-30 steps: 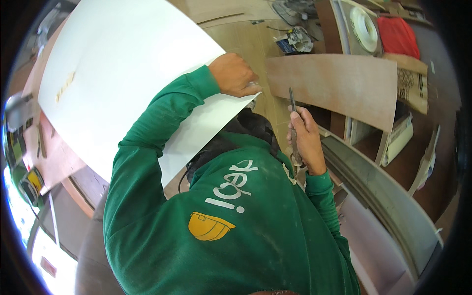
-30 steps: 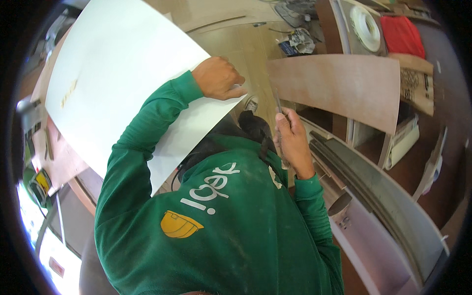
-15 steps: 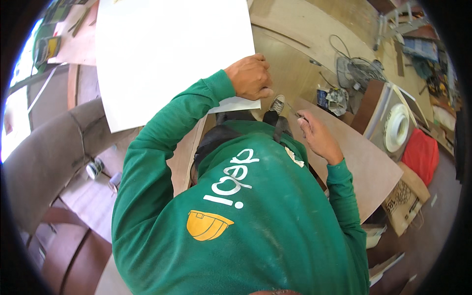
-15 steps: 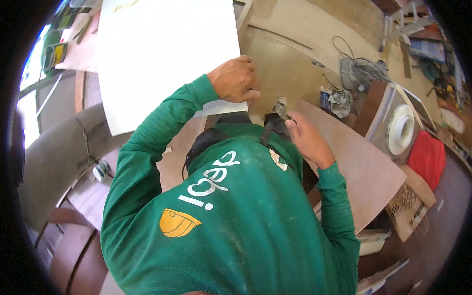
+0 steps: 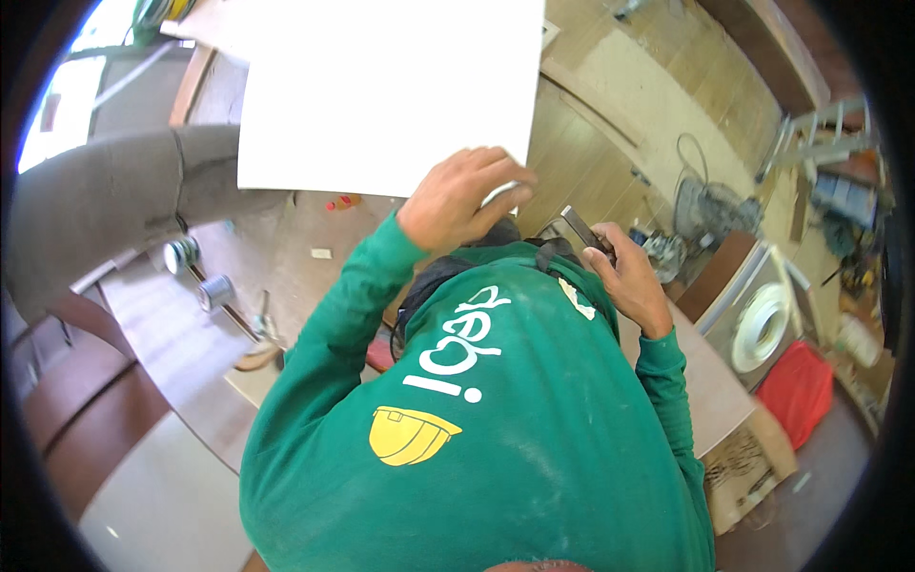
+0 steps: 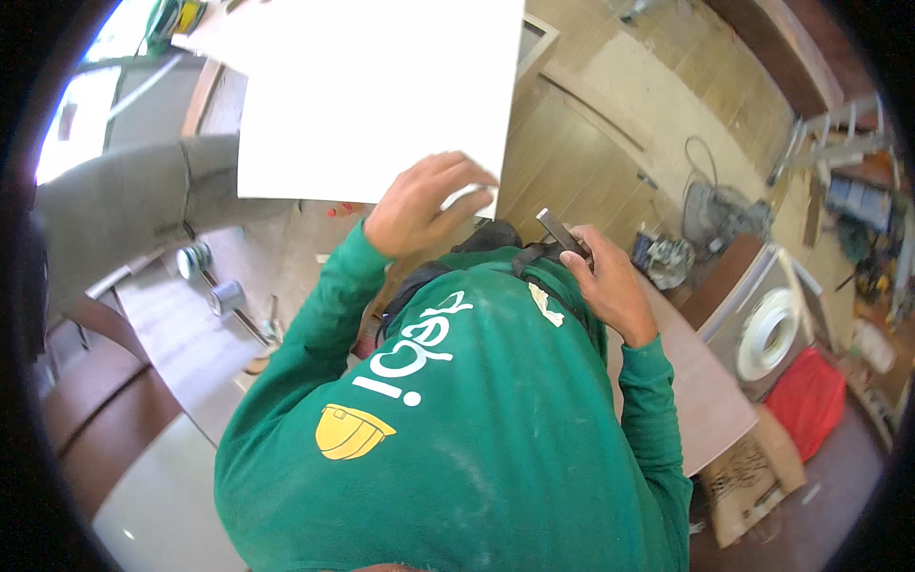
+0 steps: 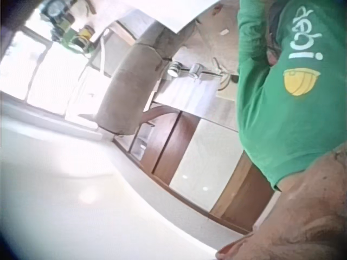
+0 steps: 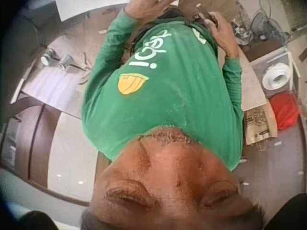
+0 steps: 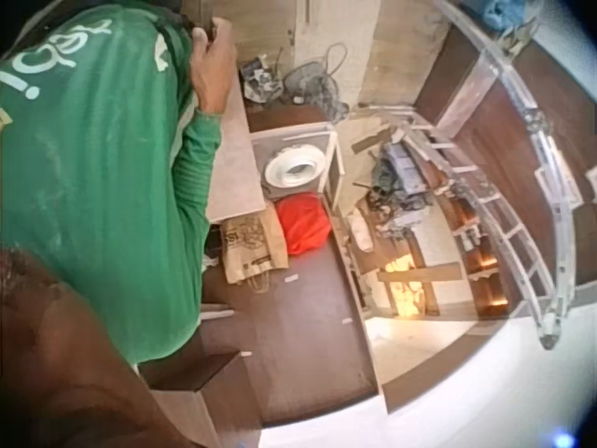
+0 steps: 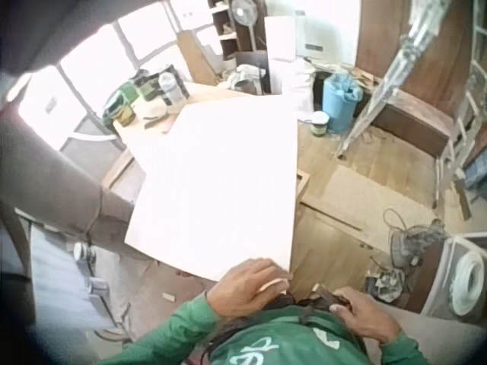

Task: The person positions a large white panel on a workbench, then uses a utility knife to trim excess material along the edges. After trimming, the person sands the panel's edges with a sanding block.

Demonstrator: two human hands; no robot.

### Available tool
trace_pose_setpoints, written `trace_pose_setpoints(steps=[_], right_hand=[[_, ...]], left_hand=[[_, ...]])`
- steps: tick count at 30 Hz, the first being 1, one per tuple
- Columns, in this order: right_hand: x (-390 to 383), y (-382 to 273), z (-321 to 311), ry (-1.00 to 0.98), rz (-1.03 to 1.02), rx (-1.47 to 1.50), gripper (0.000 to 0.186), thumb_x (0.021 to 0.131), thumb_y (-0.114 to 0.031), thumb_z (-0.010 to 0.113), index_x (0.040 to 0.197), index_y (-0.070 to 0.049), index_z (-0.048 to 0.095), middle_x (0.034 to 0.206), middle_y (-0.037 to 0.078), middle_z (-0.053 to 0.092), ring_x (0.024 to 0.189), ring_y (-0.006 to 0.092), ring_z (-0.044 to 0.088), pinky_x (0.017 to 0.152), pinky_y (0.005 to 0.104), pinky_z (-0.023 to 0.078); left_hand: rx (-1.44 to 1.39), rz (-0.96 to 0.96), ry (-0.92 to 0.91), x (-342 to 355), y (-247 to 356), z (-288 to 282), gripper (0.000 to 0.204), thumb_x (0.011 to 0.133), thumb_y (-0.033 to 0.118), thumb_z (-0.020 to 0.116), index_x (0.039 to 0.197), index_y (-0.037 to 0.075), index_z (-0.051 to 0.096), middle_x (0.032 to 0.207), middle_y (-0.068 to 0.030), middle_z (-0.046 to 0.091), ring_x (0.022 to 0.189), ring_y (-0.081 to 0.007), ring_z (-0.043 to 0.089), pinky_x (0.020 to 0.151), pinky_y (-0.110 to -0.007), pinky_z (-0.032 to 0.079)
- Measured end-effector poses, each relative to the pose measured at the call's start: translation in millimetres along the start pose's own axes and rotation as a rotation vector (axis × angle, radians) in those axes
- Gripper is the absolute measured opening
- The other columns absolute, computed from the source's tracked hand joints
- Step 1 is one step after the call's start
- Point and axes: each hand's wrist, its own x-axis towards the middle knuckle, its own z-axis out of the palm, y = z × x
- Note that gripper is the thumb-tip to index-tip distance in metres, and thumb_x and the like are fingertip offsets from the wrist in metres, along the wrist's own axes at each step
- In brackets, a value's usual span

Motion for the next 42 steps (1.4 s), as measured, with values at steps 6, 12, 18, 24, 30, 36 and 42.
trace_pose_setpoints(steps=[6, 12, 18, 24, 30, 36, 42], right_hand=[[67.8, -92.3, -27.1, -0.181, -0.159, -0.377, 0.033, 0.106, -0.019, 0.073, 0.133, -0.003, 0.065, 0.106, 0.020, 0.072, 0.084, 0.0337, 0.068, 0.077, 0.0412, 0.055], [178.0, -174.7, -15.5, -0.632, -0.493, -0.768, 0.037, 0.106, -0.018, 0.074, 0.139, -0.006, 0.064, 0.101, 0.020, 0.073, 0.085, 0.0358, 0.070, 0.077, 0.0432, 0.056], [266.5, -220.7, 40.3, -1.090, -0.887, -0.977, 0.038, 0.105, -0.010, 0.071, 0.140, -0.005, 0.060, 0.109, 0.024, 0.072, 0.092, 0.0461, 0.071, 0.080, 0.0515, 0.056], [205.3, -254.0, 85.9, -1.455, -1.116, -1.261, 0.040, 0.104, -0.010, 0.070, 0.143, -0.007, 0.065, 0.113, 0.020, 0.073, 0.095, 0.0446, 0.071, 0.081, 0.0516, 0.056], [162.4, -234.9, 97.1, -1.565, -1.566, -1.766, 0.039, 0.107, -0.016, 0.068, 0.146, -0.011, 0.069, 0.099, 0.018, 0.071, 0.087, 0.0399, 0.072, 0.079, 0.0510, 0.056], [144.1, -224.6, 116.1, -1.604, -1.750, -2.078, 0.036, 0.110, -0.019, 0.065, 0.144, -0.010, 0.070, 0.101, 0.017, 0.072, 0.091, 0.0388, 0.072, 0.083, 0.0502, 0.057], [134.1, -214.0, 128.2, -1.682, -1.920, -2.143, 0.037, 0.110, -0.020, 0.066, 0.145, -0.010, 0.070, 0.101, 0.016, 0.072, 0.093, 0.0378, 0.071, 0.085, 0.0509, 0.056]], left_hand=[[-0.405, -0.382, 0.084, -118.6, -39.8, 31.2, 0.026, 0.107, 0.029, 0.073, 0.109, 0.004, 0.075, 0.102, -0.0141, 0.073, 0.102, -0.0344, 0.069, 0.091, -0.045, 0.054], [-0.428, -0.739, 0.450, -155.3, -28.5, 149.8, 0.045, 0.108, 0.049, 0.068, 0.114, 0.005, 0.076, 0.113, -0.0157, 0.069, 0.113, -0.0372, 0.063, 0.102, -0.048, 0.051], [-0.633, -1.011, 0.920, -87.4, 38.9, 245.7, 0.065, 0.104, 0.061, 0.069, 0.128, 0.000, 0.074, 0.123, -0.0202, 0.069, 0.122, -0.0393, 0.063, 0.112, -0.047, 0.049], [-1.077, -0.908, 1.409, -5.5, 63.1, 277.8, 0.084, 0.104, 0.065, 0.068, 0.146, -0.007, 0.062, 0.142, -0.0224, 0.066, 0.136, -0.0341, 0.062, 0.118, -0.043, 0.046], [-1.334, -0.334, 2.121, 117.0, 10.3, 271.0, 0.076, 0.113, 0.062, 0.057, 0.145, -0.007, 0.057, 0.136, -0.0208, 0.069, 0.133, -0.0249, 0.062, 0.117, -0.038, 0.047], [-1.053, -0.110, 2.542, 152.8, -15.3, 249.7, 0.059, 0.118, 0.055, 0.050, 0.139, 0.000, 0.059, 0.105, -0.0106, 0.065, 0.102, -0.0179, 0.060, 0.092, -0.040, 0.053], [-0.687, -0.367, 2.817, 180.1, -47.7, 243.2, 0.054, 0.120, 0.052, 0.047, 0.133, 0.000, 0.057, 0.094, -0.0211, 0.066, 0.083, -0.0336, 0.065, 0.073, -0.046, 0.054]])
